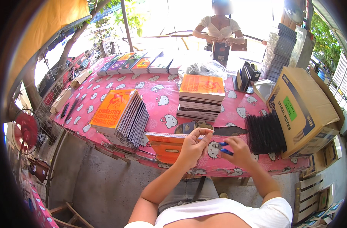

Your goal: The person threads a plastic spiral through the punched holes of a notebook by hand, then uses a blue tool to cut and crimp the ends of the spiral.

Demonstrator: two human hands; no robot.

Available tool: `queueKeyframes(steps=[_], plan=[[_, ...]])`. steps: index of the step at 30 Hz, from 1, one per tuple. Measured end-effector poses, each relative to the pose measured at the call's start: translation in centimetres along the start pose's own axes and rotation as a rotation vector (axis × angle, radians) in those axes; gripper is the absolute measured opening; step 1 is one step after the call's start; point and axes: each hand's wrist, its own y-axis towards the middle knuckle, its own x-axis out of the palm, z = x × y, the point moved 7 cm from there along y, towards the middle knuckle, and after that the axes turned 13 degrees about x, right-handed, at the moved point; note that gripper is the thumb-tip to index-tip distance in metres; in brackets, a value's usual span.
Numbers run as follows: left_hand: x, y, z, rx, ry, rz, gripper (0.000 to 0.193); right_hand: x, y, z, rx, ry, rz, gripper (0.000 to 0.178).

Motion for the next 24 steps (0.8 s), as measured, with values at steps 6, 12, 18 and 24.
queueKeyframes(steps=[6,12,18,24], plan=[[0.7,-1.6,-0.6,0.065,0.144,-0.064,0.022,2.9,-4.2,4.8,0.198,-0.343,-0.025,0.06],[1.6,-3.1,-1.6,-0.095,0.023,-0.124,0.026,-3.4,0.2,-5.8,-0.154,0.345,0.059,0.04],[0.8,-2.3,-1.3,-0.176,-0.341,-0.094,0.022,-4.3,4.5,-8.2,-0.334,0.354,0.005,0.027],[-2.1,-2.7,2.3,0.072,-0.204,0.041,0.025,-5.7,17.6,-1.7,-0.059,0.132,0.399,0.008]])
